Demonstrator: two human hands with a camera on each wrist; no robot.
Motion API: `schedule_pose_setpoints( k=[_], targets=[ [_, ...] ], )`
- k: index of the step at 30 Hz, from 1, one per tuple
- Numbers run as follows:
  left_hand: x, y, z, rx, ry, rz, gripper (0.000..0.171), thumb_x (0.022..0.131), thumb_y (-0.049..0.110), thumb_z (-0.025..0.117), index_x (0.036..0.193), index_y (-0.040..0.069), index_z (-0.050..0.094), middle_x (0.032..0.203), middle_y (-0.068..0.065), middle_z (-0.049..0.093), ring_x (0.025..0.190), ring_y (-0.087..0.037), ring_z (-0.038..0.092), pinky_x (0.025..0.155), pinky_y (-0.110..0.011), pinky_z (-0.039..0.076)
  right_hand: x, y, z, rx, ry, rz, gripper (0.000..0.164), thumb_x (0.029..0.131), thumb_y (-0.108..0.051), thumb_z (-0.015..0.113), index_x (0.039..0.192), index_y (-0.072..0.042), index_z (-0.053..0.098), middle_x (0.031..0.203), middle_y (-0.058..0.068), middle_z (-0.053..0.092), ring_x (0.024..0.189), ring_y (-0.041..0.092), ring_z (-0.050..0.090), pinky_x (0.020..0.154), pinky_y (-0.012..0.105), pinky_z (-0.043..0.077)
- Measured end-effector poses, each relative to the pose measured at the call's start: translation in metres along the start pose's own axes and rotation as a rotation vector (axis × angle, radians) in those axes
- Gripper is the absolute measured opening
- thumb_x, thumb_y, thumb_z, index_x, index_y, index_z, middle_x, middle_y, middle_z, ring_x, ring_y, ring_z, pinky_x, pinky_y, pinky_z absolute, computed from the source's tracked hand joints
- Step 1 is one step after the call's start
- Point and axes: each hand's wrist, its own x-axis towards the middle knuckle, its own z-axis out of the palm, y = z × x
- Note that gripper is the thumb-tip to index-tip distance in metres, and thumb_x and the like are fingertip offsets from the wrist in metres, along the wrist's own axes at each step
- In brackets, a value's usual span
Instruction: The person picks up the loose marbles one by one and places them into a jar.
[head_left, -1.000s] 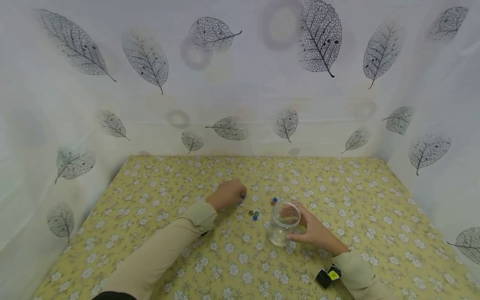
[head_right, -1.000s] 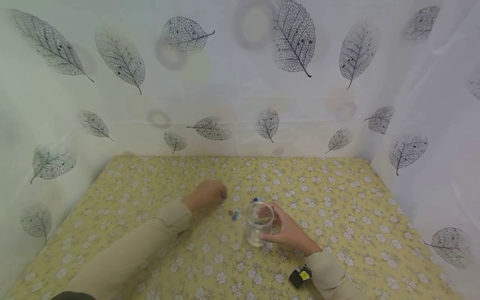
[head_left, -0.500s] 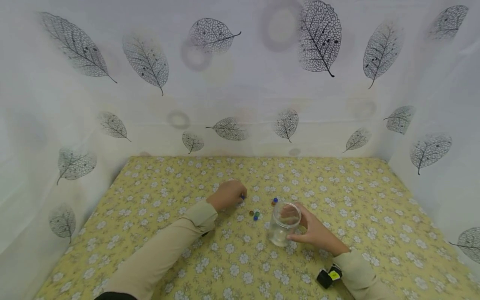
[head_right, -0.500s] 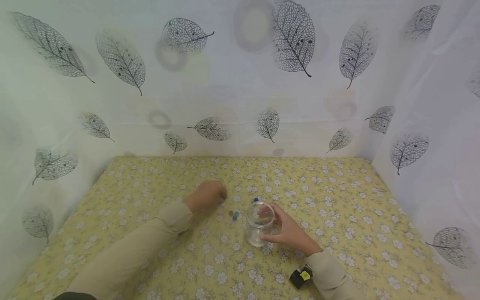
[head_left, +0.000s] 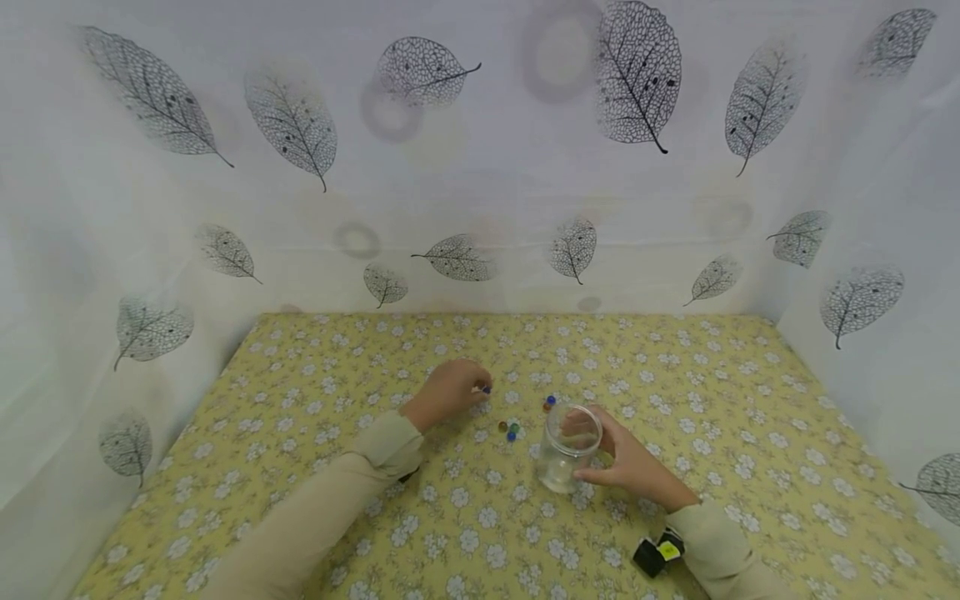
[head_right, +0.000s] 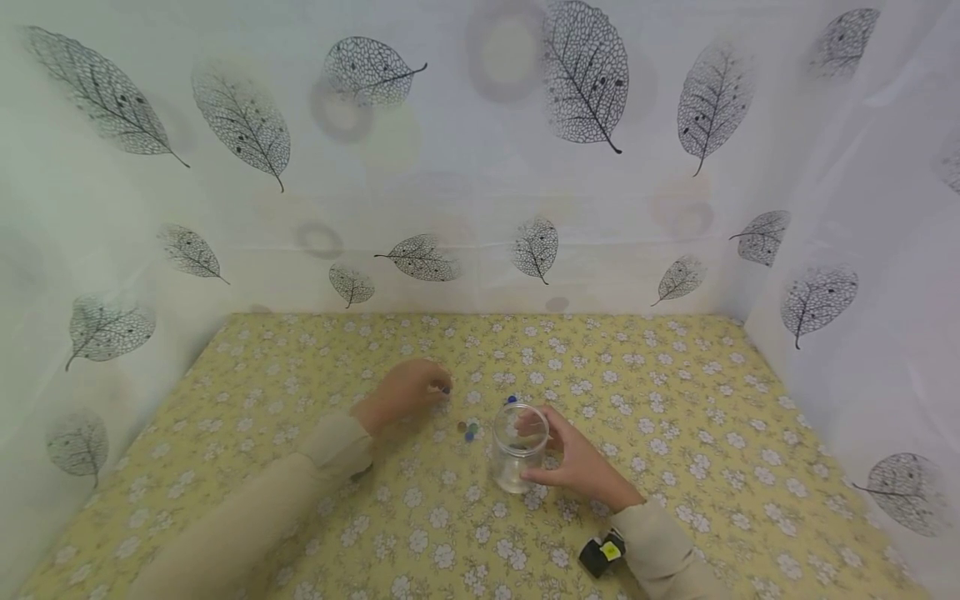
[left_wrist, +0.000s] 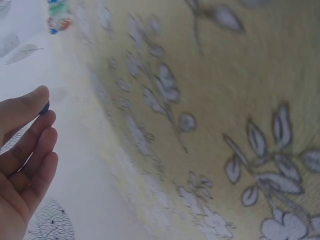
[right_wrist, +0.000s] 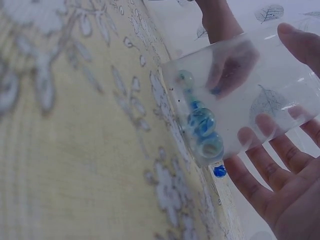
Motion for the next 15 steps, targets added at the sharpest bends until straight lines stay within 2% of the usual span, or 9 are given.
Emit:
schedule_pose_setpoints(
  k=[4, 11, 15],
  targets=[
    [-0.007, 0.007, -0.006, -0.023, 0.074, 0.017, 0.012, 0.084, 0.02, 0.071, 0.095, 0.015, 0.073, 0.089, 0.004, 0.069, 0.08, -0.008, 0.061, 0.071, -0.024, 0.051, 0.0, 0.001, 0.0, -0.016, 0.003, -0.01, 0.068, 0.082, 0.001, 0.069, 0.139, 0.003, 0.033, 0.129, 0.024, 0.046, 0.119, 0.016, 0.054, 0.092, 0.029, 0.051],
    [-0.023, 0.024, -0.019, -0.059, 0.277, 0.097, 0.015, 0.082, 0.02, 0.073, 0.095, 0.014, 0.074, 0.087, 0.003, 0.071, 0.078, -0.008, 0.063, 0.071, -0.024, 0.053, 0.0, 0.001, 0.0, -0.001, 0.003, 0.002, 0.068, 0.082, 0.002, 0.068, 0.139, 0.002, 0.032, 0.131, 0.024, 0.044, 0.119, 0.013, 0.053, 0.093, 0.031, 0.05],
    [-0.032, 0.036, -0.027, -0.141, 0.376, 0.109, 0.015, 0.081, 0.02, 0.074, 0.095, 0.015, 0.074, 0.087, 0.003, 0.071, 0.079, -0.01, 0.064, 0.072, -0.026, 0.054, 0.0, 0.001, 0.0, 0.003, 0.007, 0.006, 0.068, 0.081, 0.003, 0.069, 0.139, 0.002, 0.033, 0.131, 0.024, 0.044, 0.119, 0.012, 0.053, 0.093, 0.029, 0.05]
  ],
)
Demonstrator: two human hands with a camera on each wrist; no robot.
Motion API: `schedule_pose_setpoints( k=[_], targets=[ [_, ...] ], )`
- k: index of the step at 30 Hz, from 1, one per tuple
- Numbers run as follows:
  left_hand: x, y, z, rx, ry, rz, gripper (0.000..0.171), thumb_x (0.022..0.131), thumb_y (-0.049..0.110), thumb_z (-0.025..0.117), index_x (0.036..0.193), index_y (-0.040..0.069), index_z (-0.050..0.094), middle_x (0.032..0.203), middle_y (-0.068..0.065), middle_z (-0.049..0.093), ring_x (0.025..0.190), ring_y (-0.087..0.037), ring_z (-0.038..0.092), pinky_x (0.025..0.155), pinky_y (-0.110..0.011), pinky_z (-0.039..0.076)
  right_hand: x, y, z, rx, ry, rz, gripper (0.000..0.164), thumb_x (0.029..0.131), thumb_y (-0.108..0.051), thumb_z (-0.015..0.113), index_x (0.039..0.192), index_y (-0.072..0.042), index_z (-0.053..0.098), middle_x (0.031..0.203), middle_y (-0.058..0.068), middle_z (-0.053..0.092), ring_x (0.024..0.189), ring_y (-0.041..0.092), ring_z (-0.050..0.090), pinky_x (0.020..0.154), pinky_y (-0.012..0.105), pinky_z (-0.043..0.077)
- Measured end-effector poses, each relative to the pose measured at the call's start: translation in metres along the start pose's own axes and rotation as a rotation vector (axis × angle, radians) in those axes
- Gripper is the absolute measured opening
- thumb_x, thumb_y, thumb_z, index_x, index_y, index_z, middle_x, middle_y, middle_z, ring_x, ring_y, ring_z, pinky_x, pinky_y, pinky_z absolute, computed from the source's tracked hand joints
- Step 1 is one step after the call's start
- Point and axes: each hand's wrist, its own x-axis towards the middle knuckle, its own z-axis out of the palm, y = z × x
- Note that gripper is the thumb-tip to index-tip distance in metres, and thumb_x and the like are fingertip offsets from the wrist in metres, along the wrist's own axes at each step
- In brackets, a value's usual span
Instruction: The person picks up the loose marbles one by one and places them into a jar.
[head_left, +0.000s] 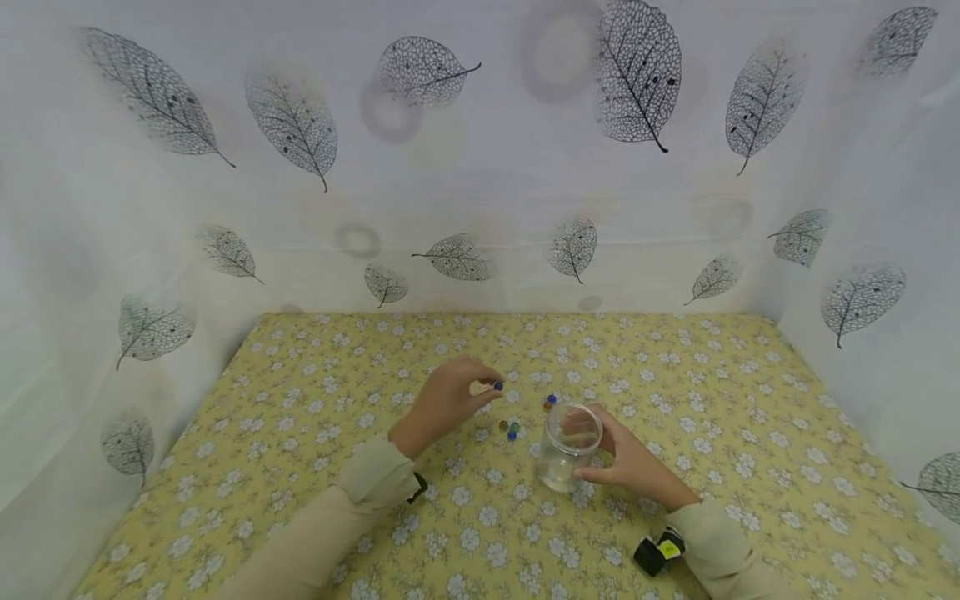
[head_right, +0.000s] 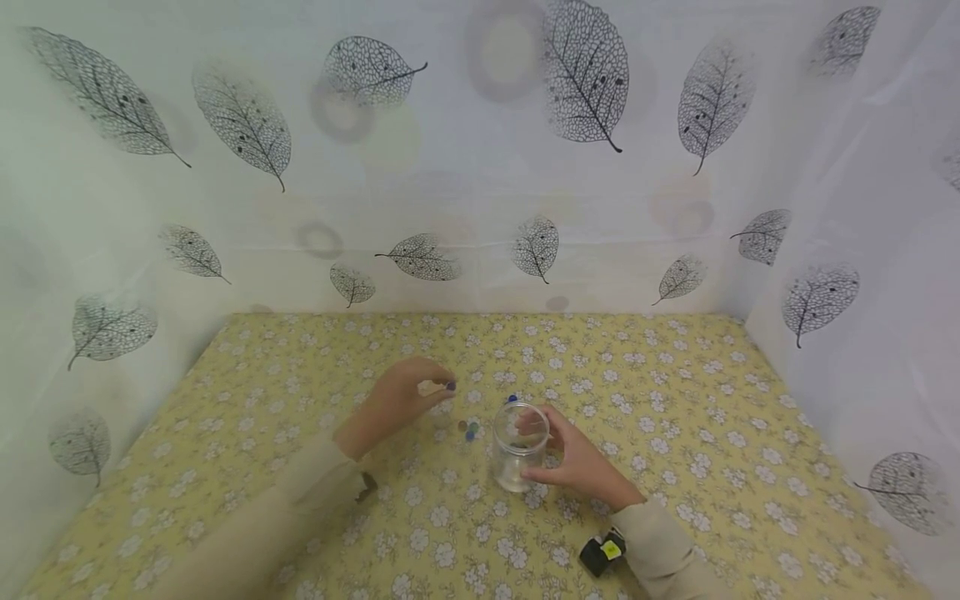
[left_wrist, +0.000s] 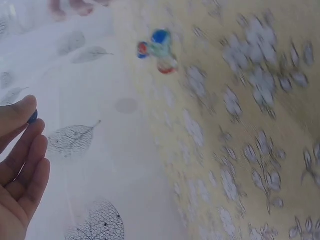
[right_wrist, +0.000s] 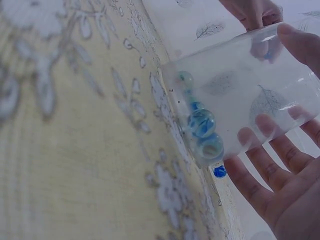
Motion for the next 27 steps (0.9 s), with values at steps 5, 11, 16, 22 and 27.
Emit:
schedule_pose_setpoints(
  k=[5, 11, 16, 22, 27],
  targets=[
    [-0.005, 0.016, -0.006, -0.183, 0.089, -0.003, 0.015, 0.08, 0.016, 0.075, 0.095, 0.014, 0.073, 0.09, 0.002, 0.072, 0.082, -0.01, 0.065, 0.075, -0.026, 0.054, 0.0, -0.002, 0.0, 0.006, 0.003, 0.006, 0.068, 0.081, 0.003, 0.069, 0.139, 0.004, 0.032, 0.131, 0.025, 0.044, 0.119, 0.009, 0.052, 0.094, 0.027, 0.05],
    [-0.009, 0.038, -0.008, -0.351, 0.125, 0.001, 0.016, 0.08, 0.015, 0.074, 0.096, 0.012, 0.073, 0.092, -0.001, 0.072, 0.084, -0.01, 0.065, 0.077, -0.024, 0.055, 0.0, -0.003, 0.0, 0.009, 0.002, 0.017, 0.069, 0.082, 0.002, 0.068, 0.139, 0.004, 0.031, 0.133, 0.026, 0.043, 0.12, 0.012, 0.053, 0.094, 0.026, 0.049],
    [-0.01, 0.054, -0.005, -0.428, 0.114, 0.011, 0.016, 0.082, 0.015, 0.073, 0.097, 0.012, 0.072, 0.094, 0.0, 0.072, 0.085, -0.011, 0.065, 0.074, -0.022, 0.054, 0.0, -0.002, 0.0, 0.013, -0.001, 0.017, 0.069, 0.082, 0.003, 0.068, 0.14, 0.003, 0.03, 0.133, 0.025, 0.042, 0.12, 0.014, 0.053, 0.094, 0.028, 0.05],
    [-0.01, 0.065, 0.003, -0.432, 0.09, 0.041, 0.016, 0.083, 0.017, 0.072, 0.098, 0.014, 0.073, 0.095, 0.002, 0.072, 0.086, -0.009, 0.063, 0.073, -0.019, 0.052, -0.001, -0.001, 0.0, 0.0, -0.002, 0.013, 0.069, 0.082, 0.004, 0.067, 0.14, 0.002, 0.03, 0.132, 0.024, 0.042, 0.119, 0.015, 0.053, 0.092, 0.028, 0.051],
    [-0.009, 0.068, 0.012, -0.402, 0.082, 0.092, 0.018, 0.082, 0.014, 0.073, 0.1, 0.011, 0.072, 0.094, 0.002, 0.071, 0.086, -0.009, 0.063, 0.079, -0.02, 0.052, 0.0, -0.002, 0.0, -0.003, -0.01, 0.005, 0.068, 0.083, 0.004, 0.066, 0.141, -0.002, 0.031, 0.131, 0.024, 0.043, 0.119, 0.022, 0.053, 0.089, 0.027, 0.051]
  ],
)
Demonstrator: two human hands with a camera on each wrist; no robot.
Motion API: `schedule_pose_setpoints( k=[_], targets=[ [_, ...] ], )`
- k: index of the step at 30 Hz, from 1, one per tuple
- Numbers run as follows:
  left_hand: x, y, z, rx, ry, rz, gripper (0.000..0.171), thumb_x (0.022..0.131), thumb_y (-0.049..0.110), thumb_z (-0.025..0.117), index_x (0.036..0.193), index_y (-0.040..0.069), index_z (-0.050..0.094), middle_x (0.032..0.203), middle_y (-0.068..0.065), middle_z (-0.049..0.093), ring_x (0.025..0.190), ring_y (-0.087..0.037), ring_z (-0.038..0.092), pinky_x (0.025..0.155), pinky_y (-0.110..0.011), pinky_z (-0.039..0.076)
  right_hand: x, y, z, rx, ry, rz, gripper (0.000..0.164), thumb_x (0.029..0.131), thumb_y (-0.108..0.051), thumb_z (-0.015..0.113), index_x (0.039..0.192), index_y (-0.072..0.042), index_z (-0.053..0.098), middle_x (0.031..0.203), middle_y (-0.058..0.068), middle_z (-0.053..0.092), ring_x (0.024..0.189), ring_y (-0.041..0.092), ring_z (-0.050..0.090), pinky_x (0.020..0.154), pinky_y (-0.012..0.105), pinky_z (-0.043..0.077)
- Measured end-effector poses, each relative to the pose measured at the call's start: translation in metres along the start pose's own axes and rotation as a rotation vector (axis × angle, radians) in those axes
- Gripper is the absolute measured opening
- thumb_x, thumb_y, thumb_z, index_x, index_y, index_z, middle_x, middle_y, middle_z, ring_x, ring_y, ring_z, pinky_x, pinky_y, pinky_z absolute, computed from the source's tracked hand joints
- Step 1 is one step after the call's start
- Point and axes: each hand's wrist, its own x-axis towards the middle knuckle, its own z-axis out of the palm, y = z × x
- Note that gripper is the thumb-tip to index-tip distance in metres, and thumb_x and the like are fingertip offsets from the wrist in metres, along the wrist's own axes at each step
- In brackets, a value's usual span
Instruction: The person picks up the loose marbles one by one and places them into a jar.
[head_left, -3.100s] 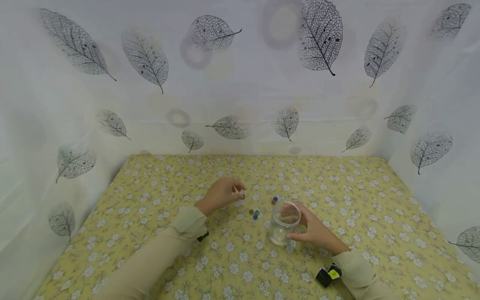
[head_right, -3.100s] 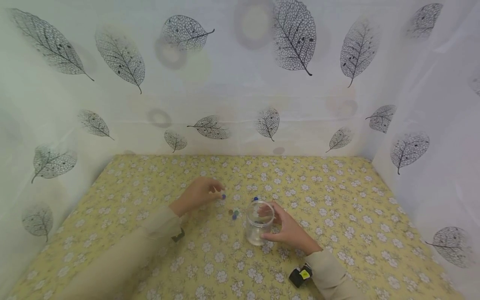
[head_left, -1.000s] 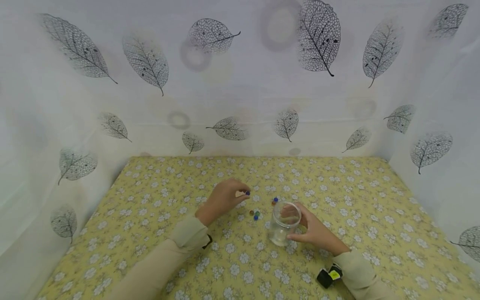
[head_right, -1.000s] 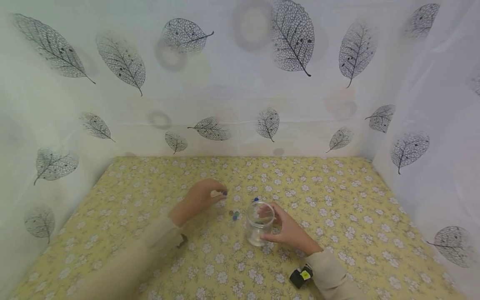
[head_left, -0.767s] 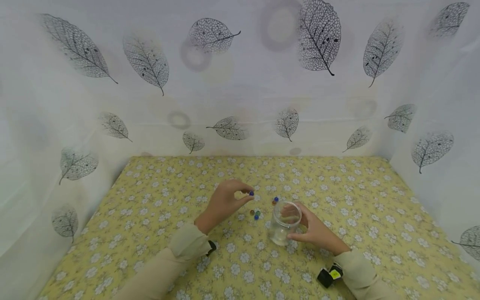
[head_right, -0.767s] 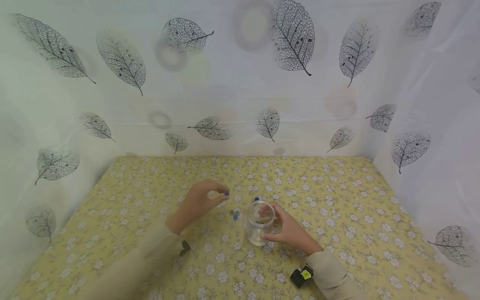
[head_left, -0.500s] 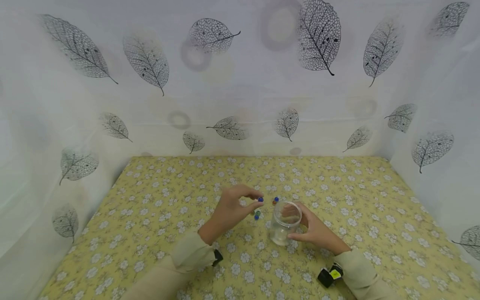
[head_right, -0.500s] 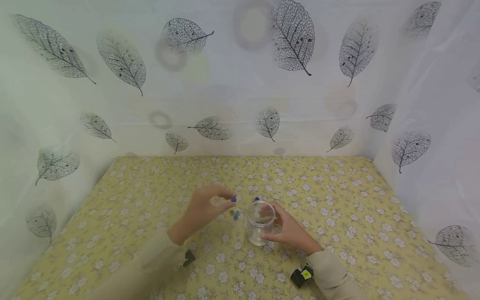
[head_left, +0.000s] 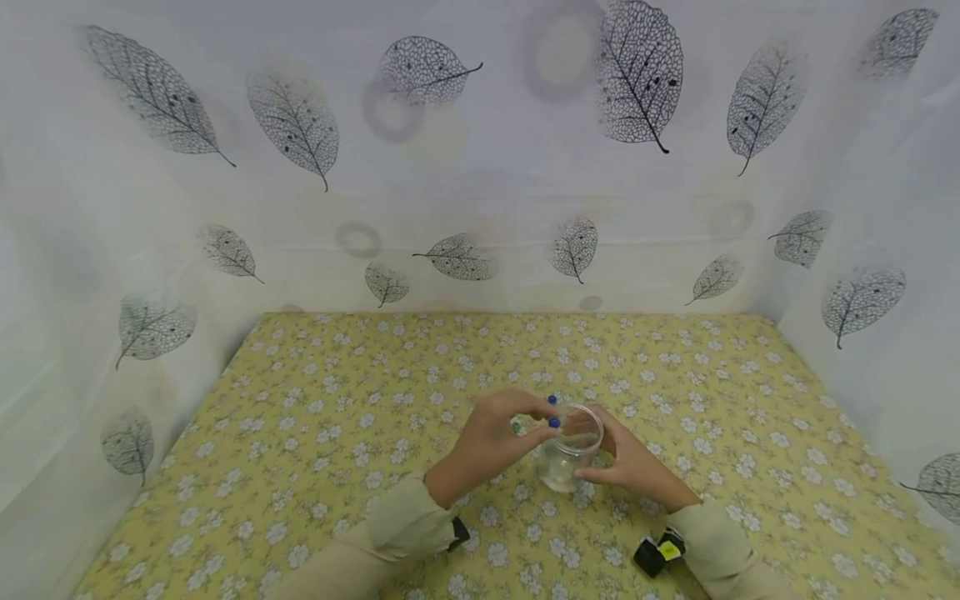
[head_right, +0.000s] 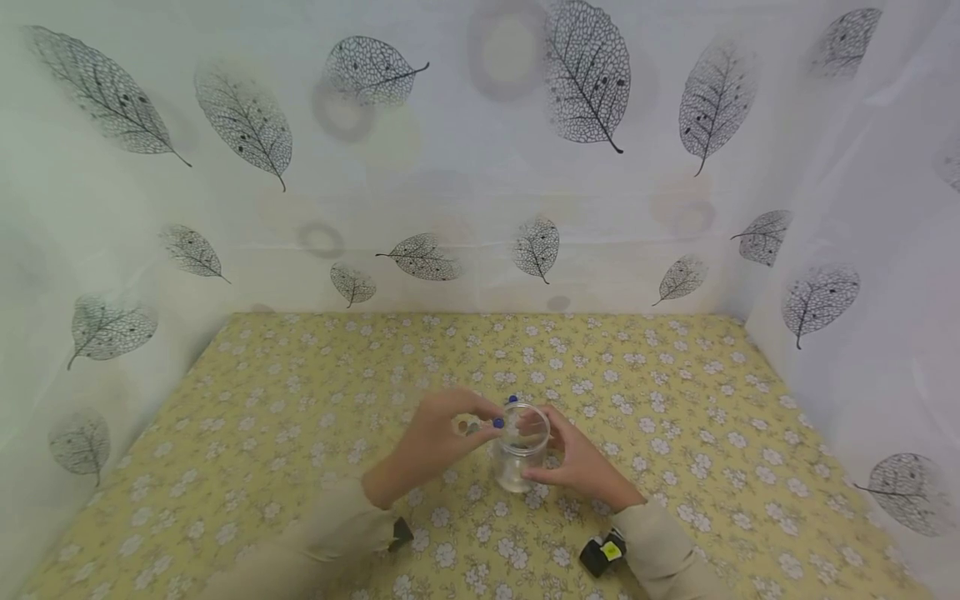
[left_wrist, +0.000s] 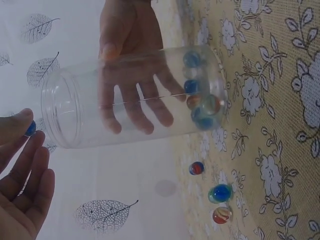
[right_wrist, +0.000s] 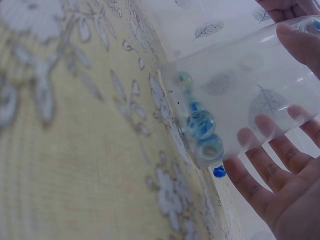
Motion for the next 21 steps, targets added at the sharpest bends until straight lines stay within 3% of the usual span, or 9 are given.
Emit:
schedule_pose_setpoints(
  k=[9, 13, 21],
  targets=[
    [0.0014, -0.0042, 0.0081, 0.021, 0.007, 0.066, 0.02, 0.08, 0.013, 0.074, 0.1, 0.011, 0.073, 0.092, 0.002, 0.072, 0.083, -0.011, 0.064, 0.078, -0.018, 0.051, 0.0002, -0.0021, 0.0, -0.002, -0.013, -0.004, 0.071, 0.082, 0.005, 0.066, 0.142, -0.001, 0.028, 0.131, 0.024, 0.043, 0.115, 0.035, 0.054, 0.088, 0.028, 0.053],
    [0.0016, -0.0047, 0.0093, 0.004, 0.002, 0.077, 0.022, 0.08, 0.011, 0.074, 0.101, 0.012, 0.072, 0.093, 0.001, 0.072, 0.083, -0.014, 0.065, 0.077, -0.02, 0.053, 0.0001, -0.0027, -0.0004, -0.004, -0.013, 0.003, 0.071, 0.083, 0.002, 0.067, 0.142, -0.001, 0.028, 0.133, 0.024, 0.042, 0.117, 0.03, 0.055, 0.092, 0.027, 0.051],
    [0.001, -0.0024, 0.0084, 0.005, -0.024, 0.037, 0.022, 0.08, 0.012, 0.073, 0.102, 0.009, 0.072, 0.095, 0.0, 0.072, 0.085, -0.013, 0.065, 0.079, -0.018, 0.052, 0.0001, -0.0022, -0.0004, 0.005, -0.008, 0.006, 0.072, 0.083, 0.001, 0.067, 0.143, -0.004, 0.028, 0.131, 0.016, 0.044, 0.117, 0.023, 0.055, 0.089, 0.027, 0.052]
  ],
)
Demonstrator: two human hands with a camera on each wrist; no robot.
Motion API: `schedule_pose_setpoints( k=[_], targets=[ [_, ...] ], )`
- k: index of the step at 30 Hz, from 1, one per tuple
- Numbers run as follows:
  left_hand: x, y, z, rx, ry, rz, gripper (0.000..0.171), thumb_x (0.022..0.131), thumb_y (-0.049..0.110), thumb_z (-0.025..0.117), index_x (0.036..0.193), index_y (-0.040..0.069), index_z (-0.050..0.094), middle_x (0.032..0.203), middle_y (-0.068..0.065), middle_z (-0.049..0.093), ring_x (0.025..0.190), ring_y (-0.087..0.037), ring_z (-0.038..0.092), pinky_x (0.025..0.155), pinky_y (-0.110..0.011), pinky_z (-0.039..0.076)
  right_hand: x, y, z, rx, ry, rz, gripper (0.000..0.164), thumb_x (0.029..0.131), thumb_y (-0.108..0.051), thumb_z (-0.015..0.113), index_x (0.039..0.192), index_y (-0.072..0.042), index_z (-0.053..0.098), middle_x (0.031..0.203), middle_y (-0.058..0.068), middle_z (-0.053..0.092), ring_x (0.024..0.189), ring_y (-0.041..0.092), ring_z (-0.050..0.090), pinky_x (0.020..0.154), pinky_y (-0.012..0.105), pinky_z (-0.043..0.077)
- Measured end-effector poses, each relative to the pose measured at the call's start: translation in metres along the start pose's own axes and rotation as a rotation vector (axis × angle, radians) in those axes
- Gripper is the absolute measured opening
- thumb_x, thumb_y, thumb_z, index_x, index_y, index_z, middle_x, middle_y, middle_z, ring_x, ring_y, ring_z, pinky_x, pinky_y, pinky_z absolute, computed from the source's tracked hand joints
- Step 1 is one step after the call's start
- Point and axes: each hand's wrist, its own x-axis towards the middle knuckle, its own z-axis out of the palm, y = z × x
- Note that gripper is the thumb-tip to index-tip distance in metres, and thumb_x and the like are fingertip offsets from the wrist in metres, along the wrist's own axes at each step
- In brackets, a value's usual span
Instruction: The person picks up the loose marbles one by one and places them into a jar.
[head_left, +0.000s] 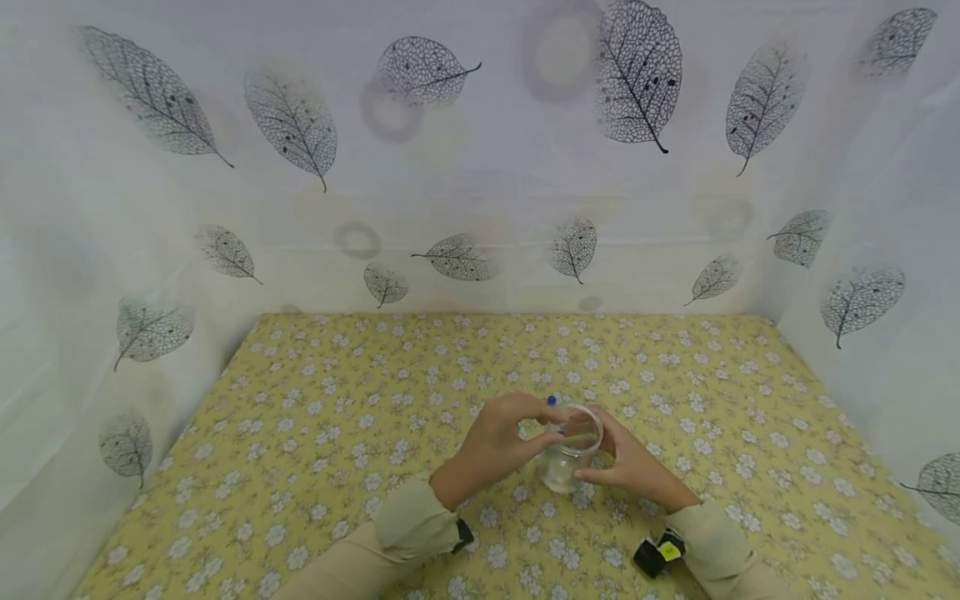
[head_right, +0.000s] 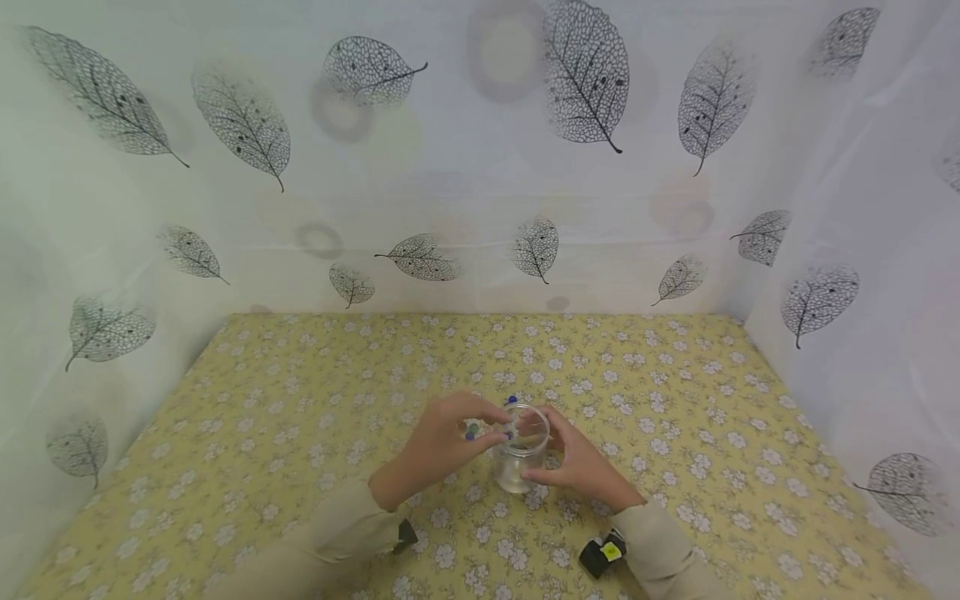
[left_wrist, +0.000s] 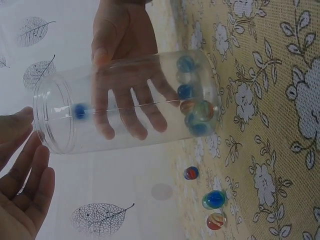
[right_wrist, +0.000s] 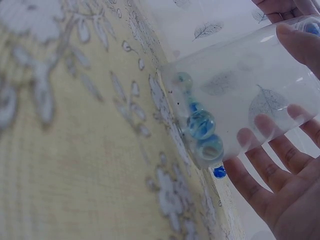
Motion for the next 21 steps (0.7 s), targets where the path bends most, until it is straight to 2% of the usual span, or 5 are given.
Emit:
schedule_pose_setpoints(
  k=[3, 7, 10, 15, 21],
  targets=[
    [-0.001, 0.0, 0.0, 0.002, -0.003, -0.008, 0.022, 0.081, 0.012, 0.073, 0.102, 0.008, 0.071, 0.096, -0.001, 0.071, 0.086, -0.012, 0.064, 0.08, -0.021, 0.053, 0.0, 0.001, 0.0, 0.001, 0.001, -0.009, 0.071, 0.083, 0.002, 0.067, 0.143, -0.004, 0.029, 0.131, 0.005, 0.045, 0.117, 0.018, 0.055, 0.087, 0.028, 0.052],
    [-0.001, -0.001, -0.004, 0.02, -0.006, -0.027, 0.021, 0.081, 0.015, 0.073, 0.101, 0.011, 0.072, 0.096, 0.001, 0.071, 0.086, -0.011, 0.064, 0.08, -0.019, 0.052, 0.0, 0.002, 0.0, 0.014, 0.0, -0.007, 0.07, 0.084, 0.002, 0.066, 0.143, -0.004, 0.029, 0.132, 0.012, 0.045, 0.119, 0.011, 0.053, 0.088, 0.027, 0.052],
    [-0.002, -0.002, -0.009, 0.046, -0.003, -0.038, 0.019, 0.082, 0.017, 0.073, 0.101, 0.013, 0.072, 0.096, 0.002, 0.071, 0.086, -0.011, 0.064, 0.078, -0.017, 0.051, 0.0, 0.002, 0.001, 0.023, -0.001, 0.002, 0.07, 0.084, 0.001, 0.066, 0.143, -0.003, 0.028, 0.132, 0.025, 0.043, 0.12, 0.011, 0.052, 0.09, 0.025, 0.051],
    [-0.004, -0.009, -0.022, 0.094, -0.013, -0.073, 0.019, 0.083, 0.018, 0.071, 0.102, 0.016, 0.071, 0.099, 0.003, 0.071, 0.087, -0.01, 0.063, 0.072, -0.018, 0.051, 0.0, 0.002, 0.001, 0.039, 0.001, 0.013, 0.07, 0.084, -0.001, 0.067, 0.142, 0.001, 0.027, 0.133, 0.027, 0.042, 0.12, 0.014, 0.053, 0.09, 0.024, 0.05],
    [-0.009, -0.024, -0.038, 0.185, -0.093, -0.174, 0.021, 0.082, 0.022, 0.073, 0.102, 0.018, 0.071, 0.1, 0.006, 0.07, 0.089, -0.009, 0.062, 0.079, -0.025, 0.052, 0.0, 0.005, 0.0, 0.032, 0.004, -0.003, 0.07, 0.083, 0.0, 0.067, 0.142, 0.0, 0.029, 0.133, 0.027, 0.042, 0.12, 0.008, 0.053, 0.091, 0.022, 0.05]
  ],
)
